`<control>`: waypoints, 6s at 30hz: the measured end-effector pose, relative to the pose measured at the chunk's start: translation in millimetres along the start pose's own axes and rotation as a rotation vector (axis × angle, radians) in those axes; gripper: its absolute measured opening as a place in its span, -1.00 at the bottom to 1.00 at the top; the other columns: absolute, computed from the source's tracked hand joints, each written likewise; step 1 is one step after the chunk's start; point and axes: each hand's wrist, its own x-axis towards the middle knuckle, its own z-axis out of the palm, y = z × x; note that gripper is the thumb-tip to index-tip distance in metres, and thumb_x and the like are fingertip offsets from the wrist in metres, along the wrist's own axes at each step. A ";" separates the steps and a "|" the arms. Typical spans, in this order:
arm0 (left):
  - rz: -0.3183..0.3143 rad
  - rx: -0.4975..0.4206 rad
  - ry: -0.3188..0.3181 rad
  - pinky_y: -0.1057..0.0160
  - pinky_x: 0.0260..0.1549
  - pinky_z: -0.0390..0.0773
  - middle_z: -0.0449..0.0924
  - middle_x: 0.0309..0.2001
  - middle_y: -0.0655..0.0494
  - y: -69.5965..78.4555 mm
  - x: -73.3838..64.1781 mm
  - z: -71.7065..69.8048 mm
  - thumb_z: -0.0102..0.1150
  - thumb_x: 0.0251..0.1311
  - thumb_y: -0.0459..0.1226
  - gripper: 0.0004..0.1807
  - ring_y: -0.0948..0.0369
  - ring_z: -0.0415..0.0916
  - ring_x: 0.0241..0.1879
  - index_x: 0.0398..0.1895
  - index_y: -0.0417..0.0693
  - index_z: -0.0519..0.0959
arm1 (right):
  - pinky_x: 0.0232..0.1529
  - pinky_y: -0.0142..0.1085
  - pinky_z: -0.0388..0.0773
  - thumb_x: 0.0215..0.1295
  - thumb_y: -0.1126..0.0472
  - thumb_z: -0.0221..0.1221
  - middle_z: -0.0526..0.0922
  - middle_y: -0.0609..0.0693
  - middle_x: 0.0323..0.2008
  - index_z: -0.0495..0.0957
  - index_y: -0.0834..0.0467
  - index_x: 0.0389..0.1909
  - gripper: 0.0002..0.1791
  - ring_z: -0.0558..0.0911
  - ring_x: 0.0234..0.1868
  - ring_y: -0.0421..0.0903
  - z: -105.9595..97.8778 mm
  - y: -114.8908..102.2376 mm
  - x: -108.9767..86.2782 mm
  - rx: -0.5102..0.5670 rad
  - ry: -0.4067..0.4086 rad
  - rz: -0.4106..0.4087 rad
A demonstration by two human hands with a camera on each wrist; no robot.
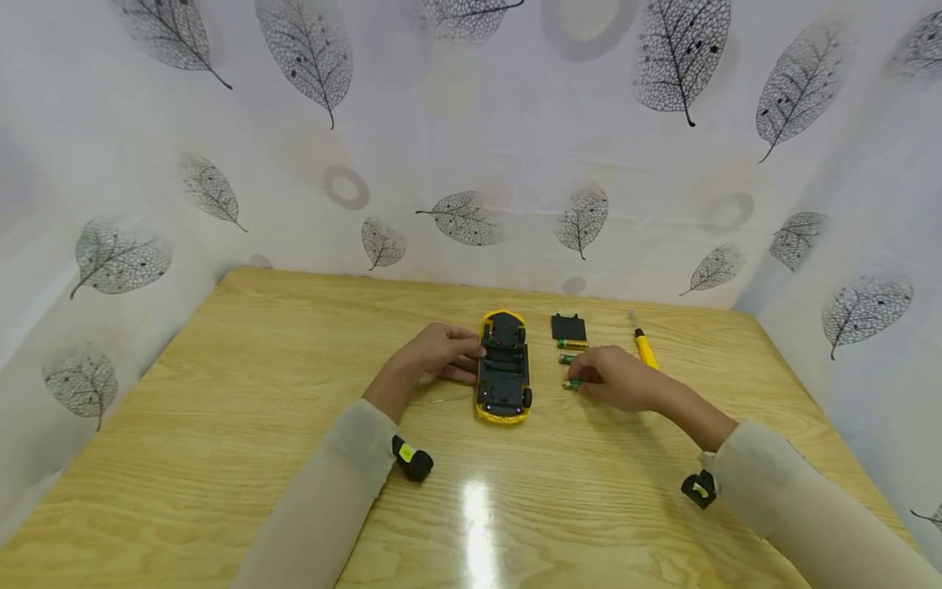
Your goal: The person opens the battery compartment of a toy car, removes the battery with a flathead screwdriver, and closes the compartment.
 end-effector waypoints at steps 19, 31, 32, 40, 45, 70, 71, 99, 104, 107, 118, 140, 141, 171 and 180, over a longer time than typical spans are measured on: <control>-0.011 -0.014 0.010 0.07 -0.16 0.80 0.65 0.04 -0.24 -2.0 1.5 -0.2 0.19 0.39 -0.39 -0.44 0.06 0.72 -0.21 0.41 -0.36 0.38 | -0.24 -0.22 0.72 0.42 0.38 0.23 0.73 0.04 -0.22 0.65 0.34 -0.01 -0.81 0.69 -0.23 -0.10 -25.7 0.5 11.2 0.050 0.099 0.043; -0.013 -0.027 0.003 0.05 -0.16 0.80 0.66 0.04 -0.26 -1.7 1.2 0.0 0.20 0.37 -0.40 -0.43 0.04 0.73 -0.22 0.41 -0.37 0.37 | -0.13 0.01 0.72 0.47 0.36 0.17 0.69 0.17 -0.16 0.61 0.37 0.05 -0.77 0.70 -0.14 0.13 -32.1 22.2 36.5 0.030 0.174 0.155; -0.011 -0.028 0.003 0.05 -0.15 0.80 0.66 0.04 -0.26 -1.6 1.2 0.0 0.21 0.37 -0.40 -0.43 0.04 0.73 -0.21 0.41 -0.37 0.37 | -0.10 0.04 0.71 0.47 0.36 0.17 0.68 0.19 -0.14 0.61 0.37 0.05 -0.77 0.69 -0.13 0.15 -32.0 23.9 38.8 0.023 0.183 0.164; -0.007 -0.026 0.007 0.04 -0.15 0.80 0.67 0.03 -0.26 -1.9 2.0 -0.3 0.21 0.36 -0.39 -0.45 0.02 0.73 -0.19 0.39 -0.36 0.40 | 0.11 0.16 0.62 0.53 0.29 0.12 0.60 0.33 0.10 0.50 0.37 0.26 -0.63 0.61 0.08 0.29 -29.0 44.6 54.9 0.076 0.239 0.238; -0.001 -0.031 0.004 0.05 -0.16 0.80 0.67 0.02 -0.25 -3.1 3.9 -1.7 0.21 0.37 -0.39 -0.45 0.03 0.73 -0.20 0.39 -0.36 0.40 | 0.19 0.17 0.58 0.55 0.23 0.14 0.52 0.32 0.24 0.46 0.31 0.34 -0.57 0.54 0.18 0.28 -24.1 55.2 63.5 0.136 0.223 0.275; 0.002 -0.034 0.000 0.05 -0.18 0.80 0.69 0.00 -0.25 -2.2 2.3 -2.2 0.23 0.33 -0.41 -0.49 0.05 0.73 -0.22 0.33 -0.37 0.45 | 0.13 0.11 0.61 0.52 0.23 0.18 0.55 0.29 0.18 0.55 0.26 0.26 -0.62 0.56 0.15 0.23 -22.3 60.2 65.0 0.183 0.224 0.364; 0.002 -0.033 0.000 0.05 -0.18 0.80 0.69 0.00 -0.25 -2.3 2.5 -2.3 0.23 0.33 -0.41 -0.49 0.05 0.73 -0.22 0.33 -0.37 0.45 | 0.13 0.11 0.62 0.52 0.24 0.18 0.55 0.30 0.18 0.55 0.26 0.26 -0.63 0.56 0.15 0.23 -22.6 59.9 64.9 0.186 0.227 0.364; 0.003 -0.036 0.006 0.05 -0.19 0.80 0.69 -0.03 -0.25 -2.6 0.3 -3.1 0.22 0.33 -0.42 -0.46 0.06 0.73 -0.23 0.36 -0.40 0.42 | -0.08 -0.02 0.68 0.58 0.40 -0.01 0.37 0.35 0.30 0.60 0.31 0.19 -0.68 0.49 0.22 0.39 -27.3 52.6 48.6 0.211 0.341 0.305; 0.002 -0.033 0.007 0.05 -0.18 0.80 0.69 -0.02 -0.25 -2.3 0.3 -2.4 0.22 0.34 -0.40 -0.45 0.04 0.74 -0.22 0.37 -0.39 0.40 | -0.15 -0.10 0.68 0.56 0.40 0.03 0.43 0.30 0.24 0.63 0.28 0.16 -0.70 0.53 0.18 0.37 -27.1 48.6 45.0 0.209 0.389 0.281; 0.004 -0.032 0.002 0.04 -0.17 0.80 0.68 -0.01 -0.26 -2.1 0.0 -1.5 0.22 0.34 -0.39 -0.43 0.02 0.74 -0.19 0.39 -0.39 0.39 | -0.15 -0.06 0.68 0.56 0.39 0.04 0.45 0.29 0.22 0.64 0.27 0.15 -0.71 0.53 0.17 0.37 -28.1 44.5 42.9 0.195 0.407 0.263; 0.013 -0.023 0.006 0.03 -0.17 0.80 0.68 -0.01 -0.27 2.8 1.6 -2.1 0.21 0.35 -0.40 -0.45 0.00 0.74 -0.18 0.38 -0.39 0.40 | -0.21 -0.06 0.70 0.53 0.39 0.09 0.54 0.22 0.12 0.68 0.23 0.11 -0.73 0.61 0.05 0.24 -32.5 23.3 44.2 0.146 0.442 0.162; 0.016 -0.026 0.005 0.01 -0.17 0.80 0.68 0.00 -0.27 -6.7 3.8 -1.0 0.21 0.33 -0.41 -0.43 -0.01 0.74 -0.17 0.39 -0.39 0.39 | -0.26 -0.18 0.69 0.45 0.44 0.17 0.55 0.05 -0.08 0.72 0.14 0.04 -0.72 0.67 -0.05 0.06 -26.2 -23.5 43.7 0.143 0.389 0.002; 0.017 -0.023 0.004 0.01 -0.17 0.80 0.68 0.00 -0.27 -6.3 3.5 -0.7 0.21 0.33 -0.40 -0.43 -0.01 0.74 -0.17 0.39 -0.39 0.39 | -0.25 -0.19 0.68 0.45 0.43 0.17 0.54 0.03 -0.09 0.72 0.13 0.04 -0.72 0.66 -0.05 0.04 -25.9 -24.5 43.8 0.141 0.386 -0.003; 0.009 -0.011 -0.014 0.04 -0.12 0.79 0.64 0.04 -0.24 -3.2 0.7 -2.8 0.16 0.39 -0.37 -0.48 0.04 0.71 -0.19 0.38 -0.38 0.41 | -0.24 -0.18 0.70 0.46 0.40 0.18 0.64 0.04 -0.05 0.70 0.18 0.03 -0.77 0.63 -0.14 -0.06 -1.7 -44.0 62.0 0.262 0.300 -0.059; 0.010 -0.022 -0.016 0.07 -0.16 0.80 0.65 0.01 -0.24 -2.3 -0.2 -2.7 0.12 0.43 -0.36 -0.50 0.07 0.71 -0.23 0.38 -0.40 0.40 | -0.20 -0.23 0.73 0.48 0.39 0.16 0.61 0.03 -0.06 0.69 0.15 0.06 -0.75 0.60 -0.09 -0.04 4.2 -49.5 66.6 0.286 0.285 -0.048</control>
